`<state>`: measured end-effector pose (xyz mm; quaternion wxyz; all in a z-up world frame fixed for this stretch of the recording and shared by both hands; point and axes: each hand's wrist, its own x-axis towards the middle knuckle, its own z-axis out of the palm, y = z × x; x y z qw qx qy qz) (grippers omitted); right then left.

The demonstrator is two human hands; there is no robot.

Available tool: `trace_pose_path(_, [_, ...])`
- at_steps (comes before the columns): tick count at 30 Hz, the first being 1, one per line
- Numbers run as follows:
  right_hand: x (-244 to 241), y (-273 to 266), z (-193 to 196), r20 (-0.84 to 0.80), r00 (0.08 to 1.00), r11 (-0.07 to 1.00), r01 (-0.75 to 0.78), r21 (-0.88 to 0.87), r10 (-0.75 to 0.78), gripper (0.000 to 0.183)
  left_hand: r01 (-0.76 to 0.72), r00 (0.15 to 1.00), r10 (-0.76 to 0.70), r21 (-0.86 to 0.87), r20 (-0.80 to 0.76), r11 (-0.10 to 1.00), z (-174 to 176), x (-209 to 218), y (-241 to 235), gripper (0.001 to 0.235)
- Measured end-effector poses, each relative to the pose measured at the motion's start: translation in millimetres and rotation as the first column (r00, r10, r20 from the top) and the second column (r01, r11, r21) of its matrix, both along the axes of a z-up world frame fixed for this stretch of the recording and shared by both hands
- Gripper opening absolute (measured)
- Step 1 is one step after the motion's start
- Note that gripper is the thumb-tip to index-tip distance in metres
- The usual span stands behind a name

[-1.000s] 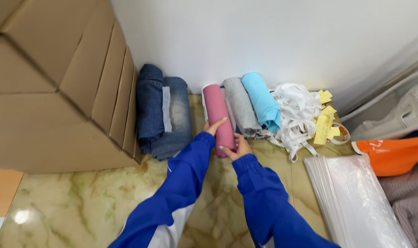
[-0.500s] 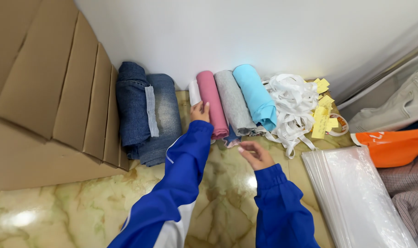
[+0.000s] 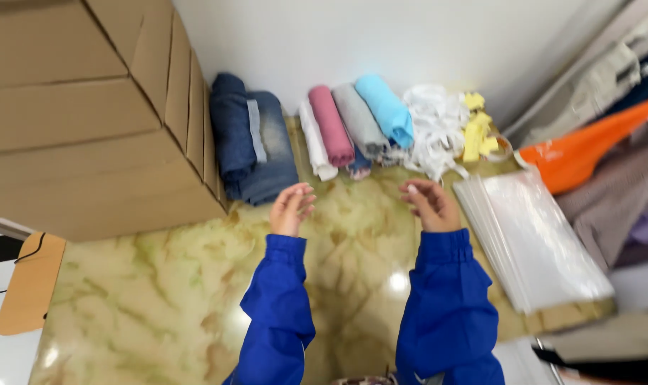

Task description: The person folds several shirts on a marble-patterned table, including a pink shirt, an orange shirt, a black shirt, and a white shirt. After folding each item, they place it in a stack. The person then retrieves a clear plastic bag and places the folded white shirt inside it.

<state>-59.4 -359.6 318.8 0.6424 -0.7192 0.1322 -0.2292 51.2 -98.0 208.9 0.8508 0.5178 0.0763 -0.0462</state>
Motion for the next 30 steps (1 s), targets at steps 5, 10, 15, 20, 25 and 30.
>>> trace_pose_path(5, [-70.5,20.5,17.0,0.109,0.983,0.989,0.145,0.025,-0.147,0.014,-0.061,0.997,0.059,0.033,0.044,0.998,51.5,-77.1,43.7,0.02])
trace_pose_path(10, [-138.2,48.8,-28.6,0.089,0.971,0.975,0.218,0.05,-0.222,0.013,-0.083,0.991,0.071,0.103,0.111,0.991,76.3,-139.1,48.7,0.018])
trace_pose_path(15, [-233.8,13.0,-32.6,0.023,0.922,0.922,0.386,0.015,-0.387,0.014,0.035,0.995,-0.041,0.073,0.09,0.997,84.6,-188.1,14.3,0.019])
trace_pose_path(20, [-326.8,-48.9,-41.3,0.07,0.74,0.738,0.65,0.179,-0.669,0.016,0.193,0.976,-0.195,0.03,0.097,0.981,99.1,-222.2,-52.5,0.019])
trace_pose_path(25, [-406.3,-112.1,-37.1,0.14,0.568,0.585,0.781,0.22,-0.811,0.016,0.351,0.931,-0.35,0.008,0.106,0.936,99.6,-254.0,-145.4,0.02])
trace_pose_path(30, [-473.4,-201.7,-39.5,0.07,0.498,0.502,0.856,0.125,-0.865,0.015,0.467,0.869,-0.469,0.052,0.16,0.883,73.6,-290.1,-279.2,0.02])
